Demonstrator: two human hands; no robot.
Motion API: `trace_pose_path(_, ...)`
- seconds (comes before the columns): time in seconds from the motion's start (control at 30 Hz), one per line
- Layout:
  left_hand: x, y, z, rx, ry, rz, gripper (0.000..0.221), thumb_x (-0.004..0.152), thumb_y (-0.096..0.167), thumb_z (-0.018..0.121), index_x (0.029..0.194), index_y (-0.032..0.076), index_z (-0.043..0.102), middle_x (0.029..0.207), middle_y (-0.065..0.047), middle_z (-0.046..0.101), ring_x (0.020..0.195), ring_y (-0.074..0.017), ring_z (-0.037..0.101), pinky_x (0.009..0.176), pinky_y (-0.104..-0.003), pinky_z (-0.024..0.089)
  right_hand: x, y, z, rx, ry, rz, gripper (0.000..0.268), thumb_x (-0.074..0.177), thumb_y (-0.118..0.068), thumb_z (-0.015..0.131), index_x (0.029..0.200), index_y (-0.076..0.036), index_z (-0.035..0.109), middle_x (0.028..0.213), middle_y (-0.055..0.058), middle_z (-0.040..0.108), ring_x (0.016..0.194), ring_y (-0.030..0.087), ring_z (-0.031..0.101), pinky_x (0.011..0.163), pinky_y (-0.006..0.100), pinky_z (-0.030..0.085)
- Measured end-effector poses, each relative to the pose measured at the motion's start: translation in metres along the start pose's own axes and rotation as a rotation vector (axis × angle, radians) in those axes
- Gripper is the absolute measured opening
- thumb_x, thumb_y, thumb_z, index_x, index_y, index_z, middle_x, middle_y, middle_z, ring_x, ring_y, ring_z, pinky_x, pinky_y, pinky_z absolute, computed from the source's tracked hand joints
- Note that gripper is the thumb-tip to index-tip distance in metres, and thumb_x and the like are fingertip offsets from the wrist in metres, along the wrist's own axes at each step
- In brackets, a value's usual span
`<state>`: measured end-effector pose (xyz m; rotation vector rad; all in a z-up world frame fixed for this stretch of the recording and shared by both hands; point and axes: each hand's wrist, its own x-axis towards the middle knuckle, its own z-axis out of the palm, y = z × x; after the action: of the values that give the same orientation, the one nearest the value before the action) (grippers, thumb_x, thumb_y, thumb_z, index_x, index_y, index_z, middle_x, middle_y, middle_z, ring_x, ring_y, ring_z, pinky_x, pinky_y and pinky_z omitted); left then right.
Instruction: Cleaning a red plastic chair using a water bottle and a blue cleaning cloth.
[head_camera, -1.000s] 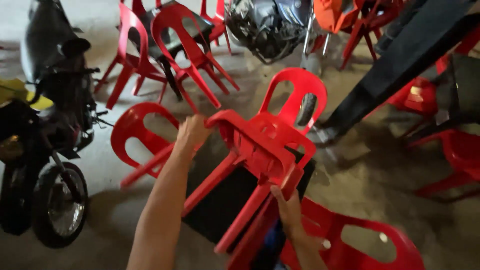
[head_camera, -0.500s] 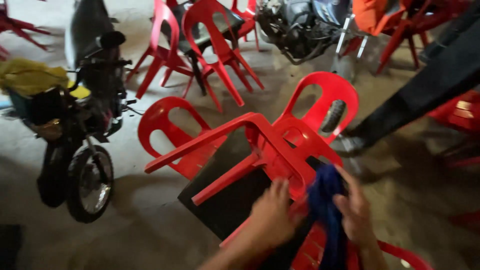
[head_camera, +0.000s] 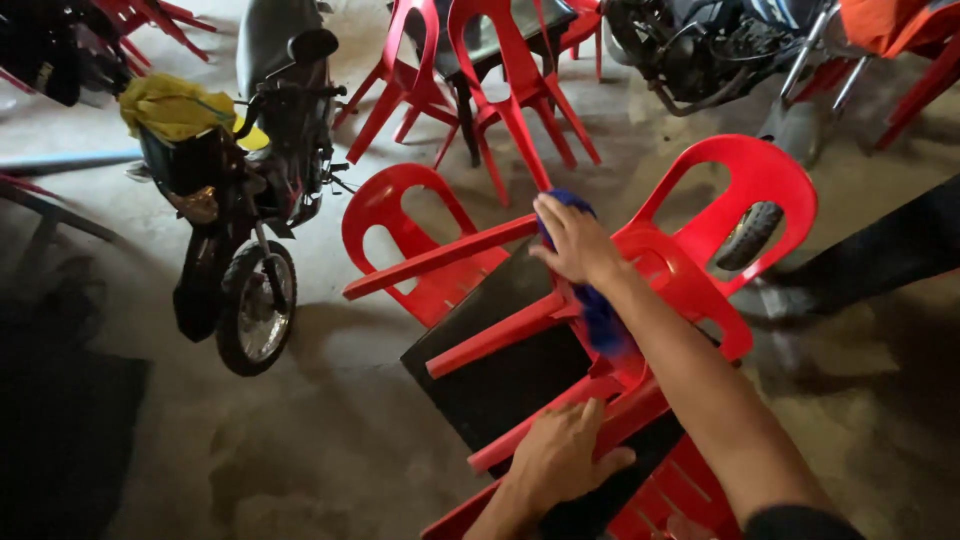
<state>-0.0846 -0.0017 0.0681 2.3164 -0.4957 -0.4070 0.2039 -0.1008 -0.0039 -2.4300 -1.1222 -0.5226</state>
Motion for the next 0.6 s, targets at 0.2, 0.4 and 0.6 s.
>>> trace_pose_path(0.2, 0.012, -0.003, 0.018, -0.170, -0.016, -0.220, 0.051, 0.105, 0.045, 0.056, 0.124, -0.002, 0.057, 0.114, -0.024, 0.065, 0.112, -0.0423, 0.061, 0.090, -0.053, 0.049, -0.022, -0.010, -0.013, 0.009, -0.097, 0.171, 0.085, 0.081, -0.026, 0.076, 0.152, 0.002, 0.038, 0.159, 0.020, 0.037, 0.134, 0.043, 0.050, 0.108, 0.049, 0.043)
trace_pose_path(0.4, 0.004, -0.003, 0.036, 0.042, 0.249, 0.046, 0.047, 0.101, 0.041, 0.056, 0.123, 0.000, 0.060, 0.112, -0.022, 0.069, 0.111, -0.0417, 0.062, 0.092, -0.054, 0.046, -0.130, -0.064, -0.070, 0.081, 0.026, 0.257, 0.074, 0.090, -0.010, 0.066, 0.153, 0.009, 0.033, 0.158, 0.031, 0.032, 0.140, 0.049, 0.043, 0.113, 0.048, 0.039)
trace_pose_path(0.6, -0.004, 0.002, 0.049, -0.003, 0.213, 0.061, 0.047, 0.103, 0.040, 0.055, 0.126, -0.001, 0.061, 0.117, -0.024, 0.067, 0.111, -0.0430, 0.062, 0.094, -0.052, 0.047, -0.213, -0.121, -0.075, -0.066, 0.124, 0.626, 0.060, 0.095, -0.009, 0.059, 0.149, 0.008, 0.041, 0.156, 0.028, 0.044, 0.136, 0.044, 0.050, 0.113, 0.047, 0.042)
